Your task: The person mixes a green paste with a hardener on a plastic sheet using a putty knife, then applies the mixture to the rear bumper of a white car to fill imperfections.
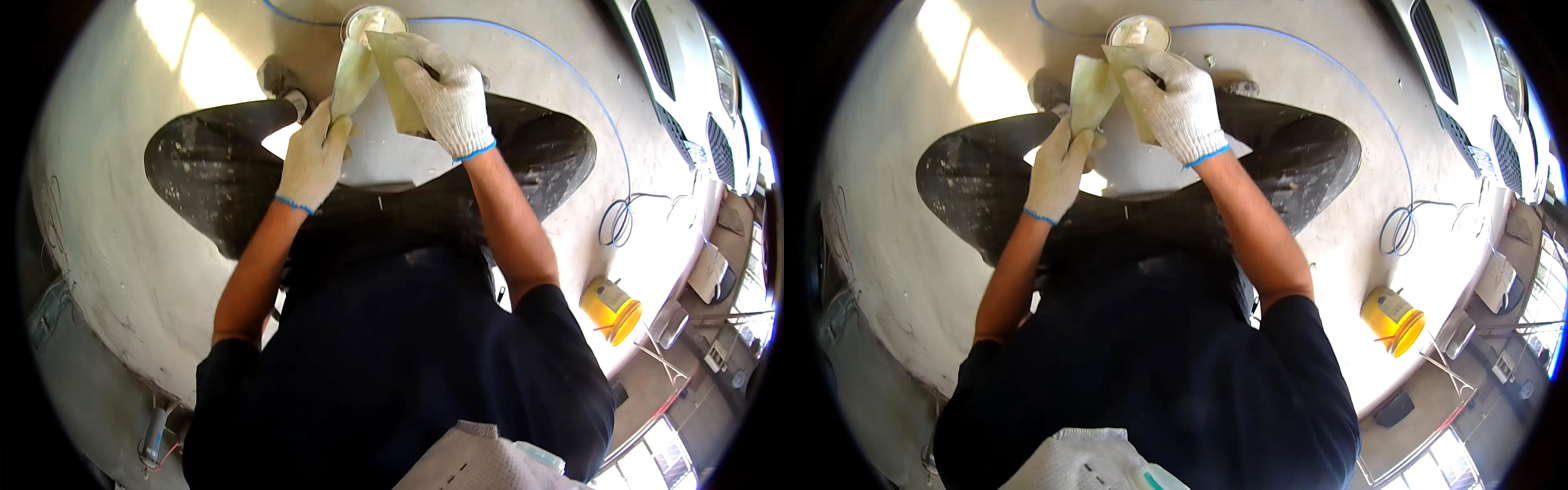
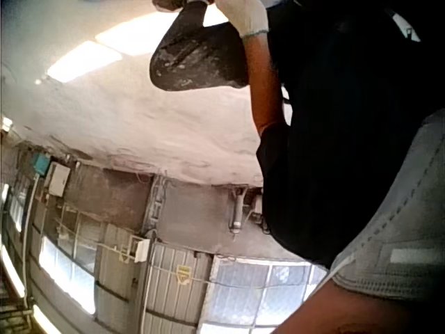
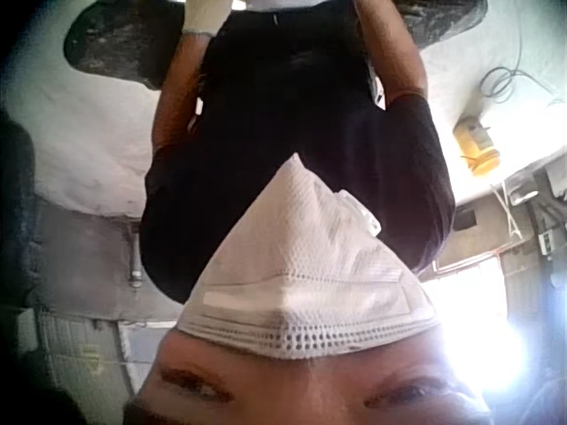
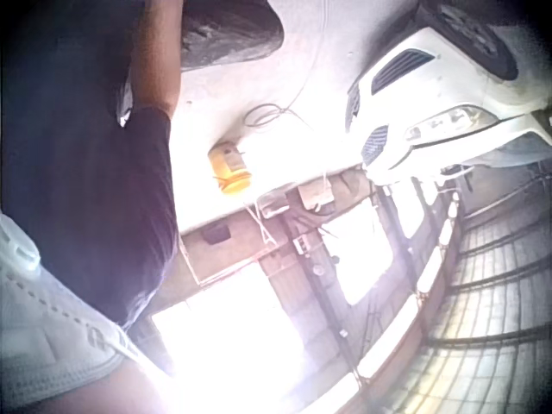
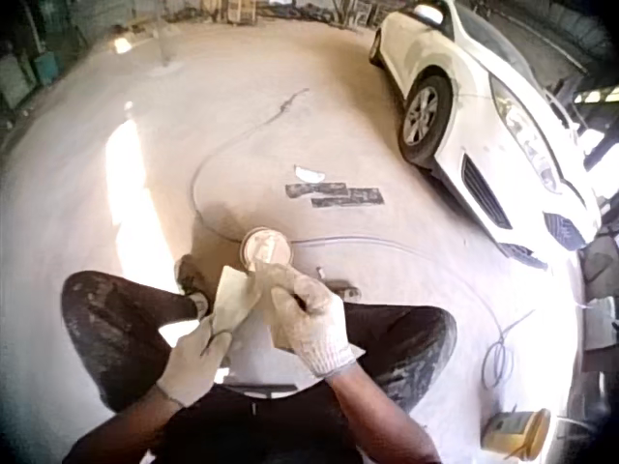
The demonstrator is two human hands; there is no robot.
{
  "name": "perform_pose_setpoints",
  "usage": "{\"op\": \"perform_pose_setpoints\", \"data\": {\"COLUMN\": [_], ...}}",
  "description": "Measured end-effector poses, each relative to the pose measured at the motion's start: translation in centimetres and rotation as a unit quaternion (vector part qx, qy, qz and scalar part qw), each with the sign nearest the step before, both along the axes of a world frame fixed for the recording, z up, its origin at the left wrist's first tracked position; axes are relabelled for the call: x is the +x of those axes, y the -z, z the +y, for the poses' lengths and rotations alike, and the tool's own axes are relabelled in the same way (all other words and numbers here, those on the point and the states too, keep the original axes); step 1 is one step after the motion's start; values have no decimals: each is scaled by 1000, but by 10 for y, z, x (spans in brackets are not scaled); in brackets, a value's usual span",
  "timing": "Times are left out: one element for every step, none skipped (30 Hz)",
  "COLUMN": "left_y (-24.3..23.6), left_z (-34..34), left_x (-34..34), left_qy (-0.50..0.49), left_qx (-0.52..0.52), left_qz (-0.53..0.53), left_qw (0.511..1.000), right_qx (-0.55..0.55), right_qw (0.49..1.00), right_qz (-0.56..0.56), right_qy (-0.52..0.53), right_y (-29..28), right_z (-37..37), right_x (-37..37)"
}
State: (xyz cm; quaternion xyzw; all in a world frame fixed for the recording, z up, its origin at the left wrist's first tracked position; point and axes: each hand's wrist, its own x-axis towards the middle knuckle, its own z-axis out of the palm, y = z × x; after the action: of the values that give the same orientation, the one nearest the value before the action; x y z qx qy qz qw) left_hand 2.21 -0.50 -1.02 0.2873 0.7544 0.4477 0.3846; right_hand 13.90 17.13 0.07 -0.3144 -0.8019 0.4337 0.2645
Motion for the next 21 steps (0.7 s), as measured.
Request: {"op": "perform_pose_setpoints", "data": {"left_y": [0,1,0,-1,-3,-6,-5,-2,-3,-7,-8,-10,-9,-10,-12,-14,-14,-15,-17,-19,-17], "left_z": [3,1,-3,-6,-7,-8,-9,-9,-11,-7,-6,-8,-9,-8,-7,-10,-15,-20,-18,-14,-13], "left_x": [-5,-7,-8,-10,-15,-22,-26,-29,-27,-27,-26,-25,-24,-26,-28,-26,-24,-22,-24,-28,-29], "left_qy": [5,-14,-24,-32,3,38,74,88,87,88,89,85,78,87,96,110,108,107,112,116,101], "left_qx": [4,-26,-21,-16,-30,-44,-60,-60,-72,-77,-79,-83,-86,-81,-76,-76,-72,-67,-55,-44,-13], "left_qz": [-1,-15,-26,-37,-26,-15,-6,10,2,0,-5,-10,-16,0,15,27,47,68,94,121,140], "left_qw": [1000,999,999,999,999,998,995,994,994,993,993,993,993,993,992,991,990,990,988,985,985], "right_qx": [-34,-67,-101,-104,-109,-114,-124,-134,-144,-113,-82,-52,-41,-106,-171,-243,-214,-195,-168,-141,-98], "right_qw": [999,996,991,989,989,988,985,981,976,970,960,946,940,948,950,945,950,945,941,936,934], "right_qz": [-27,-53,-79,-98,-70,-42,-71,-100,-130,-171,-212,-251,-245,-202,-159,-117,-123,-165,-203,-240,-239], "right_qy": [-15,-30,-44,-43,-69,-94,-94,-96,-98,-130,-162,-198,-234,-221,-207,-187,-192,-205,-210,-214,-247], "right_y": [-4,-7,-9,-6,-8,-12,-25,-43,-51,-43,-26,-15,-19,-22,-27,-35,-44,-38,-30,-19,0], "right_z": [3,8,13,22,31,37,37,37,36,44,60,71,73,74,75,71,70,68,71,77,86], "right_x": [-1,1,5,9,11,11,8,3,2,3,5,7,8,8,7,9,9,11,12,12,20]}}
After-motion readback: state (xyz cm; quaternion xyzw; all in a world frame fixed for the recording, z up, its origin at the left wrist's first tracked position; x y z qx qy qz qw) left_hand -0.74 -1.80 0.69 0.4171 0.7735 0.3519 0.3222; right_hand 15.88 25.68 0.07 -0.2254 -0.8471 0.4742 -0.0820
